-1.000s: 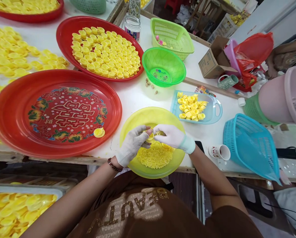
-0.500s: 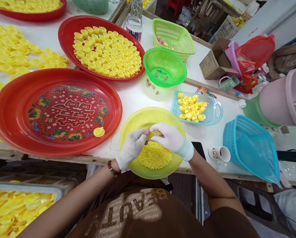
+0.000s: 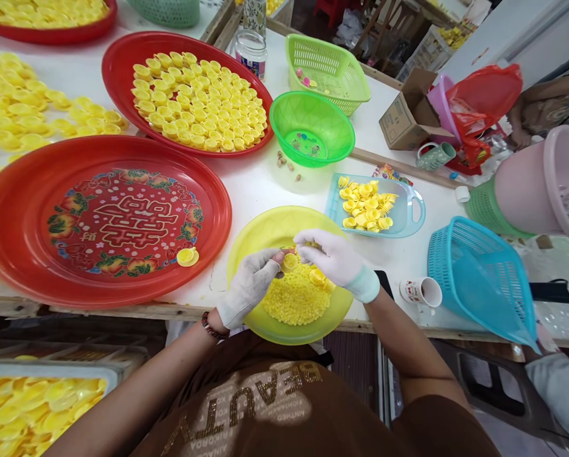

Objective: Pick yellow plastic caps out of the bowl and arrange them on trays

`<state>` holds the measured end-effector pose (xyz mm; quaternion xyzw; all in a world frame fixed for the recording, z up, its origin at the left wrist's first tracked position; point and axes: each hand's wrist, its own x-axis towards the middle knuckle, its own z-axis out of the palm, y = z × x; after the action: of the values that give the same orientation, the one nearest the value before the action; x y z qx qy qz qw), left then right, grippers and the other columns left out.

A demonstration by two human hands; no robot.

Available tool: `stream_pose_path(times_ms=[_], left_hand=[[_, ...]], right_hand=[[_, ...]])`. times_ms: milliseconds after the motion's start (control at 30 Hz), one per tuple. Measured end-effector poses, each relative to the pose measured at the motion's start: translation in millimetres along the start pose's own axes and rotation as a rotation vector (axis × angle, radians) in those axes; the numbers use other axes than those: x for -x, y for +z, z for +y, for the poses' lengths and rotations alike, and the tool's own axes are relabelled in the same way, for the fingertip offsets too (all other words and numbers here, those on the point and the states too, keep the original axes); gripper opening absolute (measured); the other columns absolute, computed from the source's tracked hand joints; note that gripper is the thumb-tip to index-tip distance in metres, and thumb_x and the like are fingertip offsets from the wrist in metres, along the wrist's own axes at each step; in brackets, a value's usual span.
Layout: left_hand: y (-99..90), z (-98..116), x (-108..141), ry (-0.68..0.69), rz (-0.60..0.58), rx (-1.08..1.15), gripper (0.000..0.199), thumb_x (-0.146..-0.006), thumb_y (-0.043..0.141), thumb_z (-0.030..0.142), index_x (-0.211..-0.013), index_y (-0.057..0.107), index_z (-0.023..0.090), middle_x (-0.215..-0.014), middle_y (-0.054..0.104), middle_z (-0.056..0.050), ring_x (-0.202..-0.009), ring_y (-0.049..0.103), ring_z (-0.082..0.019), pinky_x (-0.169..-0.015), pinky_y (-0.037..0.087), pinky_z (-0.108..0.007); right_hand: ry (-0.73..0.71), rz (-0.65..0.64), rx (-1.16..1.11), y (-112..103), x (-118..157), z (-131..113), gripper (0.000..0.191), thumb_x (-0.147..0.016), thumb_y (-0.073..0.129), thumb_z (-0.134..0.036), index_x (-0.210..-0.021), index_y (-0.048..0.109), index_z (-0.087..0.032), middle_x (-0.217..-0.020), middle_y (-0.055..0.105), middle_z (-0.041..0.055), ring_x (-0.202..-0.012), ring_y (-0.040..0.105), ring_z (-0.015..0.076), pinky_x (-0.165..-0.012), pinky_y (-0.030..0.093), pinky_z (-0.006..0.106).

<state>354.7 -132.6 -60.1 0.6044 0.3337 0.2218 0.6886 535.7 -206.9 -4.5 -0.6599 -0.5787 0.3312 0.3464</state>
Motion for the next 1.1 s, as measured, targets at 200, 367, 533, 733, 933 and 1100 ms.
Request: stream_pose_path(times_ms=[200, 367, 533, 733, 933, 1100], left_hand=[[-2.8, -2.5, -1.9, -0.008, 0.005, 0.003, 0.041, -0.089, 0.059, 0.047, -0.104, 0.073, 0.012, -0.094, 0.072, -0.008, -0.077, 0.064, -0.016, -0.077, 0.054, -0.030], [-2.3, -2.9, -0.3, -0.012, 0.019, -0.003, 0.042, -0.088, 0.061, 0.049, -0.103, 0.074, 0.012, -0.089, 0.072, -0.007, -0.076, 0.065, -0.017, -0.075, 0.055, -0.030], [-12.0, 13.7, 6.0, -0.072, 0.059, 0.085, 0.045, -0.083, 0.070, 0.048, -0.111, 0.070, 0.013, -0.097, 0.073, -0.009, -0.078, 0.070, -0.020, -0.075, 0.057, -0.033], [-84.2, 44.1, 4.5, 0.098, 0.436, -0.333, 0.028, -0.087, 0.067, 0.039, -0.102, 0.071, 0.015, -0.093, 0.073, -0.005, -0.080, 0.068, -0.018, -0.077, 0.054, -0.030], [-145.0, 23.9, -16.6, 0.002, 0.386, -0.996, 0.022, -0.085, 0.054, 0.027, -0.087, 0.072, 0.015, -0.081, 0.071, -0.002, -0.075, 0.059, -0.015, -0.073, 0.042, -0.024], [-150.7, 8.8, -22.5, -0.041, 0.280, -0.990, 0.018, -0.078, 0.056, 0.029, -0.066, 0.064, 0.019, -0.067, 0.064, -0.005, -0.065, 0.053, -0.019, -0.066, 0.038, -0.029]], right_hand=[[-0.101, -0.061, 0.051, 5.8, 0.5, -6.2, 0.015, -0.095, 0.055, -0.027, -0.101, 0.066, -0.021, -0.089, 0.069, 0.0011, -0.081, 0.064, 0.0144, -0.080, 0.050, 0.029], [-0.064, -0.011, 0.046, 4.8, -0.8, -7.0, 0.017, -0.095, 0.052, -0.028, -0.099, 0.068, -0.022, -0.089, 0.069, 0.0013, -0.082, 0.064, 0.0149, -0.080, 0.051, 0.029], [0.039, 0.012, 0.023, -2.3, -1.7, 5.5, 0.020, -0.096, 0.050, -0.029, -0.103, 0.067, -0.022, -0.083, 0.069, 0.0002, -0.074, 0.065, 0.0150, -0.075, 0.052, 0.030], [-0.033, -0.313, 0.454, 2.0, -6.9, 37.9, 0.025, -0.092, 0.058, -0.027, -0.114, 0.069, -0.019, -0.112, 0.071, 0.0092, -0.107, 0.064, 0.0251, -0.095, 0.048, 0.040], [0.024, -0.481, 0.951, 7.3, 10.4, 45.5, 0.018, -0.081, 0.068, -0.021, -0.098, 0.071, -0.018, -0.096, 0.067, 0.0117, -0.082, 0.063, 0.0263, -0.071, 0.047, 0.038], [-0.013, -0.475, 0.873, 6.4, 13.4, 50.7, 0.014, -0.084, 0.058, -0.014, -0.082, 0.069, -0.020, -0.086, 0.065, 0.0095, -0.077, 0.060, 0.0234, -0.070, 0.047, 0.038]])
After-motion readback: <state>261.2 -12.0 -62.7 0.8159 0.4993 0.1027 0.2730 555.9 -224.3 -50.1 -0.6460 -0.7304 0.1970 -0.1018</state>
